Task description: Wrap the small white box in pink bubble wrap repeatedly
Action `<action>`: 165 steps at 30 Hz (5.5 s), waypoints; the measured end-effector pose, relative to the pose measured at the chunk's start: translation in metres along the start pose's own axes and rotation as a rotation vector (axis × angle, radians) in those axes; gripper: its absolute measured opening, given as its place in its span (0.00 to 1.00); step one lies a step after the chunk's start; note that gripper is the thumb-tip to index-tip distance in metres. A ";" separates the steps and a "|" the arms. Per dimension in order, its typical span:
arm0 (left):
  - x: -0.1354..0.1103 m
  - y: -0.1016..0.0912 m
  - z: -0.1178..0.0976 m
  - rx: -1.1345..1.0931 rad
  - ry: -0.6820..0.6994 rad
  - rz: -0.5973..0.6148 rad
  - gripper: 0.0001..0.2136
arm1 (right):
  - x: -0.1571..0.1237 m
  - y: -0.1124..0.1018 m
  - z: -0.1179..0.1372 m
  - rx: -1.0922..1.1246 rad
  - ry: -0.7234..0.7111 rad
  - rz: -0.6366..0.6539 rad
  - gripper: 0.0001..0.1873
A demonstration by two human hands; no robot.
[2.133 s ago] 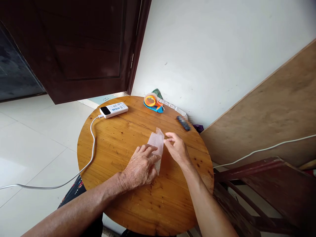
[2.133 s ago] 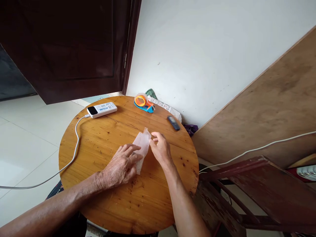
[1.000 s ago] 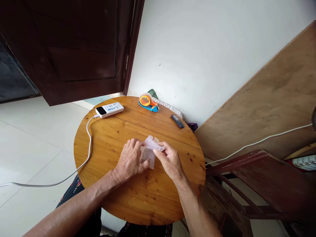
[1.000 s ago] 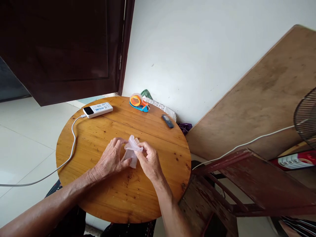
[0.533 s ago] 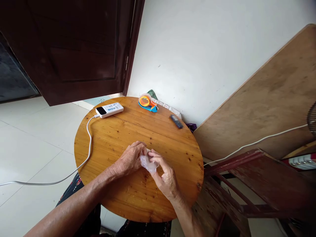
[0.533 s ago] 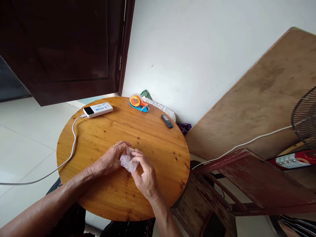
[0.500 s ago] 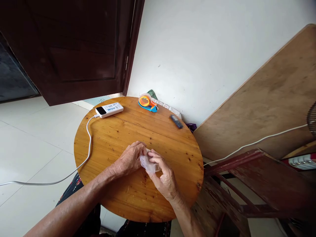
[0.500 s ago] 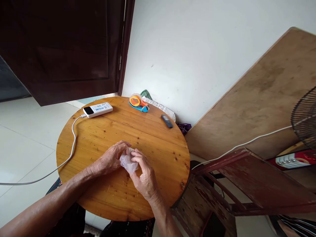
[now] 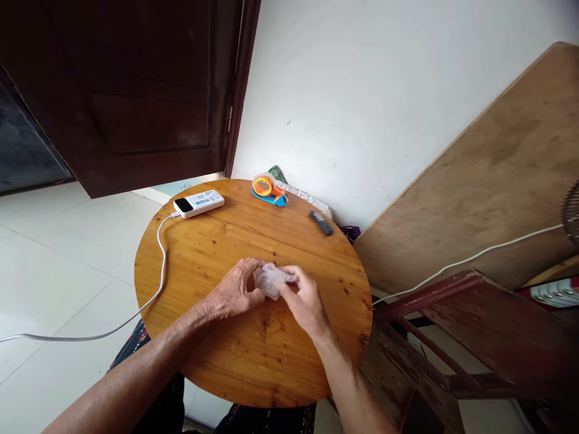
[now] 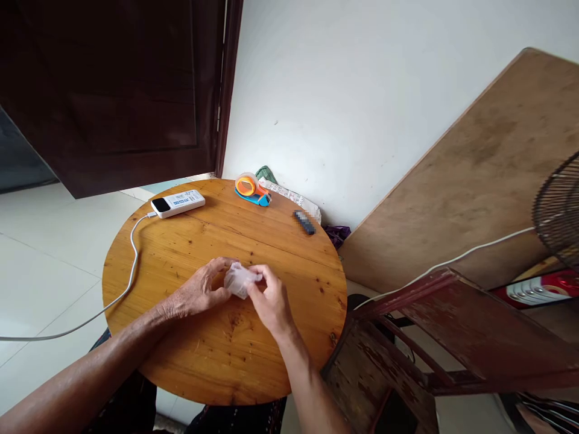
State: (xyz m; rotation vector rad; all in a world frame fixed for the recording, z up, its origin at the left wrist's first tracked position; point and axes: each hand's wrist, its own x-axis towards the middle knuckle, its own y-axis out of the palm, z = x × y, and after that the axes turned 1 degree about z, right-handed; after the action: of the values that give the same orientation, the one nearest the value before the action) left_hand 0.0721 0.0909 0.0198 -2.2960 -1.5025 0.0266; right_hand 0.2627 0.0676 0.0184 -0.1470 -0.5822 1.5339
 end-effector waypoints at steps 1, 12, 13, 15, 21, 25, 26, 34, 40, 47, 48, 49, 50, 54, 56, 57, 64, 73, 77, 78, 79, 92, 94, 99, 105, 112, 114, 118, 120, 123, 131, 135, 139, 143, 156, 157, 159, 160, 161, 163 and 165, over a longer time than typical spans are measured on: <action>0.000 0.000 -0.001 -0.013 -0.044 0.016 0.19 | 0.005 -0.001 -0.003 0.089 0.087 0.033 0.08; 0.005 0.008 0.016 -0.174 -0.155 0.003 0.32 | 0.027 -0.002 -0.003 0.105 0.182 0.072 0.15; 0.005 0.008 0.017 -0.167 -0.154 -0.008 0.33 | 0.026 -0.001 -0.003 0.140 0.185 0.072 0.16; 0.005 0.009 0.019 -0.161 -0.146 -0.027 0.32 | 0.024 0.000 -0.002 0.207 0.196 0.091 0.17; 0.004 0.009 0.022 -0.291 -0.165 0.032 0.34 | 0.015 0.004 -0.002 0.233 0.247 0.149 0.15; 0.004 0.009 0.023 -0.247 -0.141 0.044 0.33 | 0.014 0.005 0.000 0.163 0.236 0.110 0.13; 0.004 0.009 0.023 -0.220 -0.139 0.034 0.33 | 0.015 0.006 0.001 0.119 0.220 0.086 0.13; 0.005 0.011 0.027 -0.145 -0.108 -0.011 0.31 | 0.028 0.019 -0.005 0.137 0.177 -0.068 0.15; 0.007 0.012 0.024 -0.083 -0.133 -0.032 0.29 | 0.026 0.023 -0.002 0.079 0.098 -0.126 0.14; 0.009 0.013 0.015 0.176 -0.166 -0.072 0.24 | 0.015 0.028 0.009 -0.159 -0.023 -0.118 0.10; 0.010 0.014 0.015 0.206 -0.159 -0.076 0.23 | 0.014 0.029 0.010 -0.220 -0.050 -0.125 0.10; 0.011 0.014 0.014 0.233 -0.152 -0.084 0.23 | 0.014 0.029 0.009 -0.272 -0.073 -0.132 0.10; 0.011 0.015 0.014 0.259 -0.147 -0.098 0.22 | 0.014 0.030 0.009 -0.307 -0.088 -0.137 0.11; 0.008 0.015 0.012 0.344 -0.092 -0.186 0.18 | 0.021 0.028 0.004 -0.276 -0.024 -0.109 0.11; 0.004 0.012 0.010 0.350 -0.017 -0.191 0.17 | 0.025 0.027 0.002 -0.215 0.027 -0.079 0.11; 0.002 0.010 0.010 0.341 0.027 -0.179 0.16 | 0.028 0.026 0.000 -0.181 0.039 -0.063 0.12; -0.002 0.005 0.011 0.275 0.139 -0.088 0.15 | 0.032 0.023 -0.003 -0.083 0.038 -0.089 0.14; 0.001 0.006 0.008 0.269 0.080 -0.109 0.12 | 0.025 0.024 0.000 -0.009 -0.004 -0.139 0.09; 0.002 0.005 0.009 0.238 0.091 -0.105 0.13 | 0.021 0.016 0.005 -0.033 -0.075 -0.046 0.09; 0.002 0.005 0.010 0.232 0.098 -0.105 0.13 | 0.020 0.013 0.007 -0.043 -0.110 -0.017 0.09; 0.002 0.005 0.010 0.226 0.100 -0.104 0.12 | 0.018 0.009 0.008 -0.061 -0.147 0.012 0.09; -0.003 -0.001 0.005 0.198 0.108 -0.067 0.14 | 0.004 -0.009 0.007 -0.538 -0.508 0.013 0.12; -0.004 -0.002 0.004 0.193 0.116 -0.075 0.10 | 0.005 -0.008 0.008 -0.554 -0.534 -0.009 0.11; -0.003 -0.001 0.005 0.207 0.139 -0.095 0.07 | 0.004 -0.005 0.011 -0.582 -0.572 -0.020 0.10; -0.001 0.002 0.009 0.210 0.112 -0.108 0.03 | 0.002 0.000 0.011 -0.548 -0.562 0.018 0.12; 0.002 0.008 0.013 0.176 0.088 -0.125 0.03 | 0.003 0.000 0.010 -0.513 -0.569 -0.007 0.09; 0.002 0.009 0.014 0.163 0.086 -0.128 0.02 | 0.003 0.000 0.009 -0.505 -0.564 -0.008 0.09; 0.003 0.009 0.014 0.135 0.084 -0.127 0.03 | 0.003 0.001 0.009 -0.494 -0.571 -0.013 0.08; 0.003 0.009 0.014 0.126 0.084 -0.129 0.03 | 0.003 0.001 0.010 -0.491 -0.575 -0.014 0.08; 0.002 0.008 0.014 0.127 0.104 -0.127 0.03 | 0.003 0.000 0.009 -0.451 -0.561 -0.001 0.08; 0.003 0.006 0.015 0.157 0.181 -0.145 0.03 | 0.004 -0.010 0.005 -0.347 -0.490 -0.050 0.11; 0.002 0.006 0.015 0.137 0.154 -0.142 0.04 | 0.004 -0.006 0.007 -0.448 -0.579 0.005 0.12; 0.002 0.006 0.012 0.079 0.111 -0.147 0.05 | 0.005 -0.004 0.008 -0.434 -0.587 0.009 0.12; 0.005 0.001 0.009 -0.110 0.020 -0.248 0.07 | 0.005 -0.011 0.005 -0.267 -0.461 -0.107 0.09; 0.020 -0.015 0.016 -0.780 -0.380 -0.557 0.16 | 0.012 -0.013 -0.006 -0.235 -0.393 -0.283 0.07; 0.019 -0.015 0.016 -0.778 -0.384 -0.553 0.16 | 0.011 -0.013 -0.005 -0.235 -0.388 -0.270 0.06; 0.019 -0.015 0.016 -0.764 -0.391 -0.539 0.17 | 0.010 -0.013 -0.004 -0.228 -0.377 -0.220 0.06; 0.018 -0.014 0.015 -0.750 -0.394 -0.527 0.16 | 0.010 -0.013 -0.003 -0.220 -0.371 -0.182 0.06; 0.017 -0.014 0.015 -0.736 -0.399 -0.513 0.16 | 0.009 -0.013 -0.002 -0.211 -0.363 -0.137 0.05; 0.016 -0.013 0.013 -0.705 -0.408 -0.476 0.15 | 0.008 -0.012 0.000 -0.196 -0.347 -0.044 0.07; 0.014 -0.011 0.011 -0.639 -0.412 -0.424 0.13 | 0.007 -0.012 0.001 -0.190 -0.335 0.016 0.10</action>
State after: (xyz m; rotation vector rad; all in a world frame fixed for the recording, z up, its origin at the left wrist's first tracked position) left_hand 0.0659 0.1105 0.0163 -2.4673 -2.4851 -0.1224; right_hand 0.2728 0.0732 0.0267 -0.0391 -0.9957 1.5281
